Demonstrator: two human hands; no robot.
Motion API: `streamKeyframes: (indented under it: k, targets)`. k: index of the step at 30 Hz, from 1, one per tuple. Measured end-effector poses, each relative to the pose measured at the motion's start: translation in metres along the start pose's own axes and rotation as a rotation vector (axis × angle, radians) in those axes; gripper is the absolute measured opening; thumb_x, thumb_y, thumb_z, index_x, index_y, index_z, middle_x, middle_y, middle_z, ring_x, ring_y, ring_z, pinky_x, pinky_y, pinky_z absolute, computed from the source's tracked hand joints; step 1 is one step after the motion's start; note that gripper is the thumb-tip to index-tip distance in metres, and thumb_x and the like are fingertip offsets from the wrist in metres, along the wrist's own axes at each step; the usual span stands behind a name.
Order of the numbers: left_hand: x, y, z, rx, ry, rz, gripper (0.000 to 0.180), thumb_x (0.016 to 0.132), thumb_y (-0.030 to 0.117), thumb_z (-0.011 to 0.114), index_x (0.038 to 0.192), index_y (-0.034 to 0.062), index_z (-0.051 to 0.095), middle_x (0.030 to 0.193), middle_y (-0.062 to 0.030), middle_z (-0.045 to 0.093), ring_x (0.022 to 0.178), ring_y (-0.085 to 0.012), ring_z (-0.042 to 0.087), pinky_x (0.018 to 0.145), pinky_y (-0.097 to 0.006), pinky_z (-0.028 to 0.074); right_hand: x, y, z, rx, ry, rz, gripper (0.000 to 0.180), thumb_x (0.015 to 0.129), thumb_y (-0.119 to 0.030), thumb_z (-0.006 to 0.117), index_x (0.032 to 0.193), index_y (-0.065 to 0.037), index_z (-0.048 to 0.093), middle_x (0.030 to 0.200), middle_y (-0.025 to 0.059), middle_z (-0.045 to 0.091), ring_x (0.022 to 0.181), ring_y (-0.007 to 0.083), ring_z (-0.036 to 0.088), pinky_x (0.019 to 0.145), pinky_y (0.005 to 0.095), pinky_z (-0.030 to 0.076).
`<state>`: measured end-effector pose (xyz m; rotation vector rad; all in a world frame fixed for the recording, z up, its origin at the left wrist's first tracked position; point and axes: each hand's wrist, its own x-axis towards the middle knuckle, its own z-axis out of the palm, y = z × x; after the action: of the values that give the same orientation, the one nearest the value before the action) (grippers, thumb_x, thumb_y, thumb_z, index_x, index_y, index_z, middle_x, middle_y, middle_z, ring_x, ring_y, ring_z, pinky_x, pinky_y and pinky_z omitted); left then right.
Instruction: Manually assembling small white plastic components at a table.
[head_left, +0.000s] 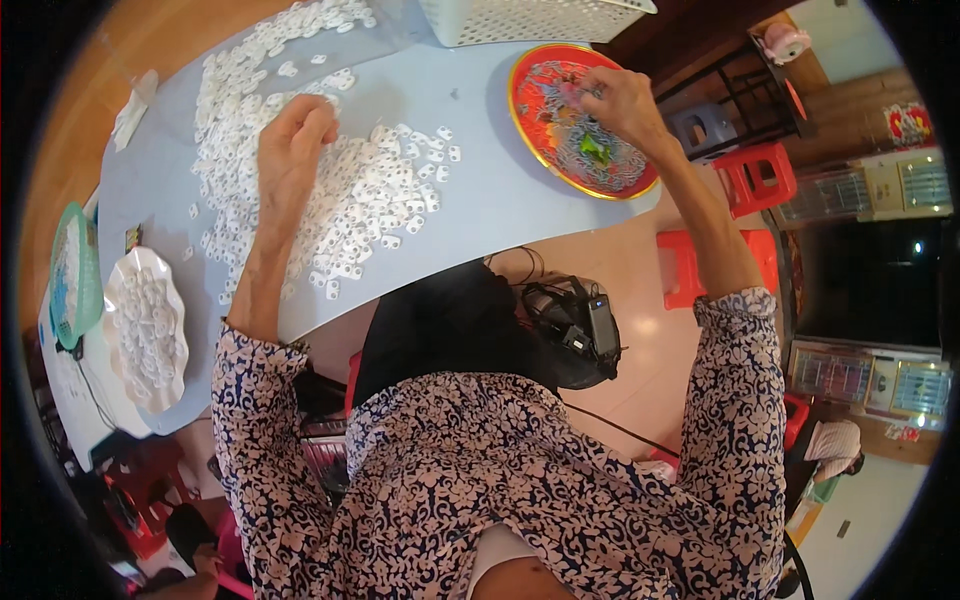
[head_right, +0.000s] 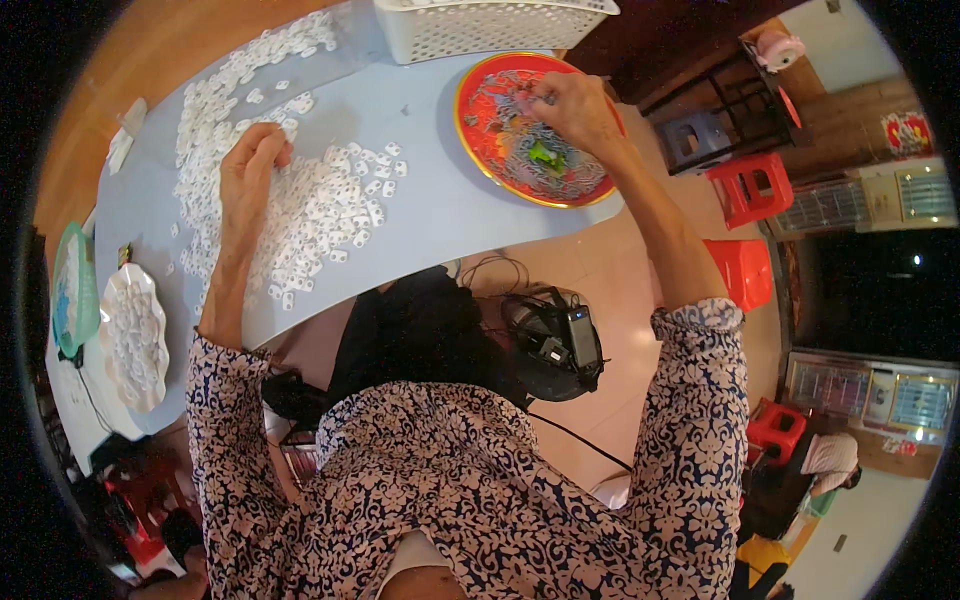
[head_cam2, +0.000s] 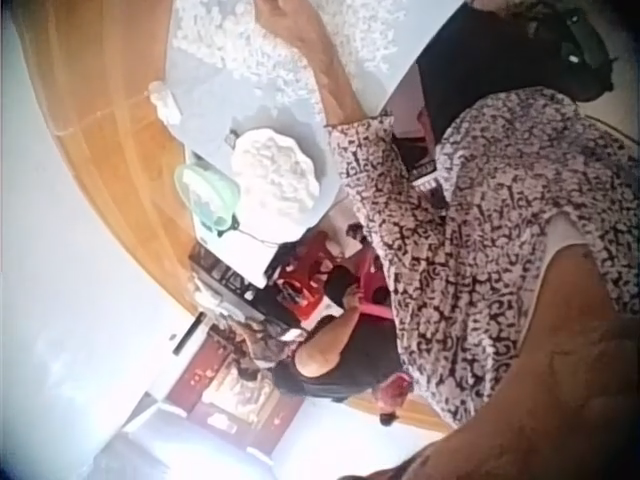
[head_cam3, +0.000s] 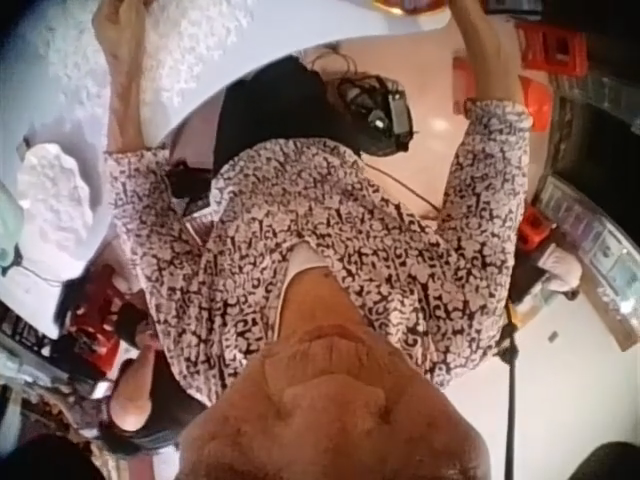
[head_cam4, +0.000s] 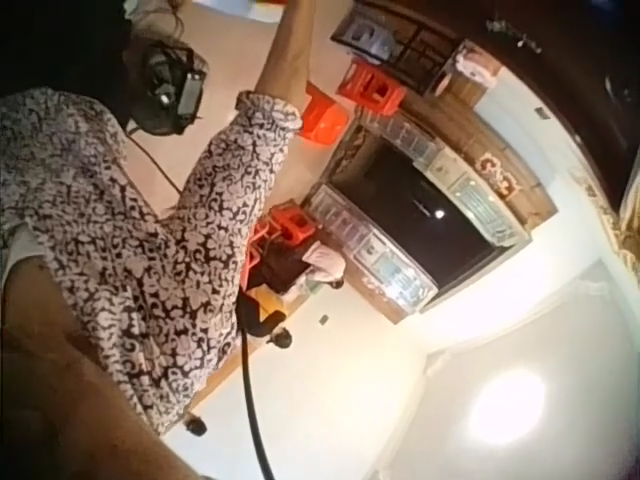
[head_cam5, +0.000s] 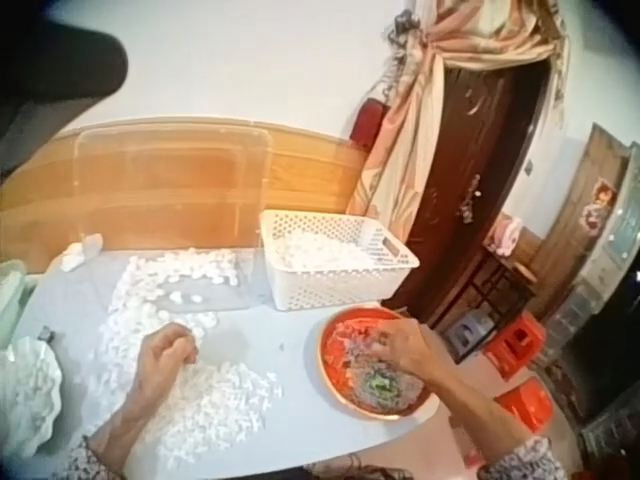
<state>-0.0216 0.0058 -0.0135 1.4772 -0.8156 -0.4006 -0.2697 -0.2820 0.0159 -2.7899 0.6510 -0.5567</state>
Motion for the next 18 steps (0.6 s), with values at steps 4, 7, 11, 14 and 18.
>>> streamKeyframes:
  k: [4, 7, 11, 14, 18]
  targets:
    - [0.002, -0.006, -0.001, 0.019, 0.034, -0.004, 0.016, 0.087, 0.015, 0.053, 0.080, 0.0013, 0.059, 0.068, 0.0022, 0.052, 0.066, -0.0051, 0.044, 0.060, -0.020, 0.034, 0.010, -0.016, -0.002, 0.140, 0.011, 0.067, 0.010, 0.076, -0.009, 0.066, 0.082, -0.002, 0.065, 0.057, 0.0054, 0.059, 0.047, 0.0055, 0.051, 0.047, 0.0230, 0.042]
    - [0.003, -0.010, 0.002, -0.096, 0.032, -0.016, 0.017, 0.086, 0.016, 0.054, 0.082, 0.0010, 0.061, 0.067, 0.0021, 0.053, 0.066, -0.0044, 0.046, 0.059, -0.019, 0.035, 0.029, -0.047, 0.000, 0.142, 0.031, -0.040, 0.012, 0.074, -0.011, 0.065, 0.082, -0.003, 0.065, 0.063, 0.0078, 0.062, 0.053, 0.0122, 0.056, 0.053, 0.0260, 0.045]
    - [0.004, -0.014, 0.000, -0.143, 0.049, -0.013, 0.016, 0.086, 0.015, 0.054, 0.081, 0.0022, 0.061, 0.067, 0.0022, 0.054, 0.064, -0.0038, 0.045, 0.057, -0.019, 0.035, 0.059, -0.101, 0.028, 0.201, -0.012, -0.131, 0.015, 0.072, -0.014, 0.063, 0.082, -0.004, 0.066, 0.068, 0.0116, 0.065, 0.061, 0.0219, 0.064, 0.062, 0.0327, 0.051]
    - [0.005, -0.013, 0.001, -0.121, 0.050, -0.020, 0.015, 0.085, 0.015, 0.054, 0.079, 0.0031, 0.061, 0.066, 0.0029, 0.054, 0.063, -0.0033, 0.044, 0.055, -0.020, 0.034, 0.072, -0.128, 0.054, 0.279, -0.089, -0.141, 0.015, 0.071, -0.013, 0.063, 0.081, -0.003, 0.066, 0.070, 0.0133, 0.065, 0.063, 0.0253, 0.064, 0.064, 0.0338, 0.051]
    - [0.005, -0.008, 0.004, -0.122, 0.075, -0.035, 0.014, 0.085, 0.014, 0.054, 0.078, 0.0039, 0.061, 0.064, 0.0040, 0.053, 0.059, -0.0025, 0.043, 0.052, -0.020, 0.033, 0.082, -0.136, 0.075, 0.282, -0.164, -0.191, 0.015, 0.070, -0.013, 0.064, 0.080, -0.002, 0.067, 0.071, 0.0146, 0.065, 0.066, 0.0271, 0.064, 0.065, 0.0338, 0.052]
